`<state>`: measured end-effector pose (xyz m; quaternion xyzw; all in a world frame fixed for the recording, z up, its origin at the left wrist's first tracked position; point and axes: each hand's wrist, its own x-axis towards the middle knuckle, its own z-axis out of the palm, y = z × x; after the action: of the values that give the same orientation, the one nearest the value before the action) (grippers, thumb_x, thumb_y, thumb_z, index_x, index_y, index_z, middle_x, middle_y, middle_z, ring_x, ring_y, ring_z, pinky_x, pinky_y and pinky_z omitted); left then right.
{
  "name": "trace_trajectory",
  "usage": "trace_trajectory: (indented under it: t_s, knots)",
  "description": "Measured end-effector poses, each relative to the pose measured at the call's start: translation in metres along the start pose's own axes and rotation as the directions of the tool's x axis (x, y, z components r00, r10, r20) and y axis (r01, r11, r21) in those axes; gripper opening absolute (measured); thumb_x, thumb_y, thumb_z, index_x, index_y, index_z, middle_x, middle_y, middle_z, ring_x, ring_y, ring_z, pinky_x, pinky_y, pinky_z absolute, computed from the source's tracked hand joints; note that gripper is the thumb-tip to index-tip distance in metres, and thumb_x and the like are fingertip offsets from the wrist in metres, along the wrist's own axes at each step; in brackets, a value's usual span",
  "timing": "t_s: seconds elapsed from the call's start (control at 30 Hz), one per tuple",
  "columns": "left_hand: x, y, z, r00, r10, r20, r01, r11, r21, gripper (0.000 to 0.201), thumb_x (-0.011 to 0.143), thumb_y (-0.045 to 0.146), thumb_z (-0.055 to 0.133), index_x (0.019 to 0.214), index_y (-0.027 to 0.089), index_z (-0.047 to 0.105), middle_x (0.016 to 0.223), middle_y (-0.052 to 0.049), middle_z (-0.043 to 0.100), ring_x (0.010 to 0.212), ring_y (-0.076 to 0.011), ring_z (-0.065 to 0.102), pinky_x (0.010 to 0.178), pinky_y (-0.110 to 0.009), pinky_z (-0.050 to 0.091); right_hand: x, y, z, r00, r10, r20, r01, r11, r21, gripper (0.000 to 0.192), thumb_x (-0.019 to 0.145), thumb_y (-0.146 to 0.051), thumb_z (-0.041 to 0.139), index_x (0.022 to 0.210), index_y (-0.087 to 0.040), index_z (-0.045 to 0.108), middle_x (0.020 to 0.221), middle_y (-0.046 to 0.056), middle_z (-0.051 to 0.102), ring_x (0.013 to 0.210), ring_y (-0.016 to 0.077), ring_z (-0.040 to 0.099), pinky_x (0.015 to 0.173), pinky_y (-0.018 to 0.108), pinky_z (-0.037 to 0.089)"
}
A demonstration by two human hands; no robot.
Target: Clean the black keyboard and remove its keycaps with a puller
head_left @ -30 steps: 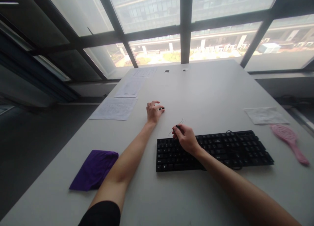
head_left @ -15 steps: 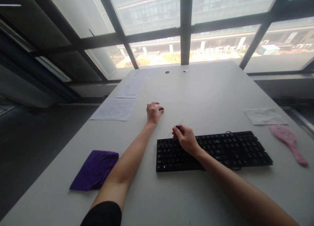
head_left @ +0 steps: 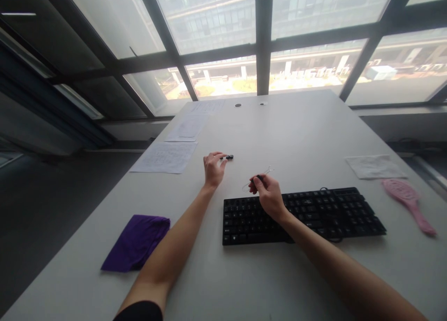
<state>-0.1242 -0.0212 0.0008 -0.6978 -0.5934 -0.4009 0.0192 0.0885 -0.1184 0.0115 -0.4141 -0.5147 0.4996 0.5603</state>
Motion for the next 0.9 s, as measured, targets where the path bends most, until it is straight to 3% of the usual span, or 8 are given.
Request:
trace_trajectory:
  t_s: [0.1, 0.2, 0.33, 0.73, 0.9]
  knots:
    - [-0.027, 0.029, -0.021, 0.998, 0.006, 0.066, 0.001, 0.995, -0.096, 0.02, 0.091, 0.013, 0.059, 0.103, 0.023, 0.072, 0.109, -0.005, 0.07, 0.107, -0.0235, 0.061, 0.101, -0.042, 0.044, 0.001, -0.003, -0.007, 0.998, -0.021, 0.057, 0.027, 0.995, -0.099, 0.028, 0.096, -0.044, 0.054, 0.088, -0.019, 0.063, 0.073, 0.003, 0.066, 0.065, 0.0162, 0.061, 0.062, 0.029, 0.05]
    - [-0.061, 0.059, -0.04, 0.975, 0.008, 0.22, 0.037, 0.978, -0.203, 0.025, 0.092, 0.011, 0.054, 0.102, 0.026, 0.072, 0.103, -0.004, 0.072, 0.099, -0.022, 0.062, 0.091, -0.038, 0.05, -0.001, -0.003, -0.012, 0.989, -0.03, 0.144, 0.061, 0.976, -0.211, 0.025, 0.097, -0.038, 0.052, 0.084, -0.019, 0.062, 0.072, 0.003, 0.065, 0.064, 0.0161, 0.059, 0.063, 0.029, 0.048]
    - [-0.096, 0.083, -0.052, 0.939, 0.041, 0.342, 0.062, 0.956, -0.287, 0.027, 0.092, 0.009, 0.051, 0.1, 0.026, 0.071, 0.101, -0.003, 0.071, 0.1, -0.0205, 0.062, 0.09, -0.036, 0.05, -0.003, -0.005, -0.013, 0.973, -0.067, 0.222, 0.138, 0.935, -0.326, 0.023, 0.097, -0.031, 0.051, 0.08, -0.02, 0.061, 0.07, 0.001, 0.064, 0.065, 0.016, 0.057, 0.065, 0.028, 0.044]
    - [-0.112, 0.084, -0.046, 0.922, 0.108, 0.372, -0.031, 0.978, -0.208, 0.02, 0.094, 0.012, 0.05, 0.098, 0.026, 0.064, 0.093, -0.005, 0.068, 0.094, -0.0243, 0.059, 0.086, -0.04, 0.049, -0.006, -0.006, -0.011, 0.904, -0.126, 0.408, 0.306, 0.859, -0.412, 0.023, 0.098, -0.026, 0.048, 0.077, -0.021, 0.056, 0.077, 0.002, 0.062, 0.072, 0.0174, 0.054, 0.07, 0.029, 0.041]
    - [-0.104, 0.086, -0.048, 0.873, 0.161, 0.46, -0.069, 0.975, -0.211, 0.012, 0.088, 0.019, 0.063, 0.097, 0.026, 0.067, 0.098, -0.005, 0.067, 0.096, -0.0247, 0.059, 0.087, -0.039, 0.05, -0.013, 0.002, -0.013, 0.876, -0.176, 0.45, 0.376, 0.834, -0.405, 0.025, 0.101, -0.029, 0.044, 0.081, -0.022, 0.057, 0.082, 0.004, 0.061, 0.075, 0.0181, 0.054, 0.072, 0.03, 0.043]
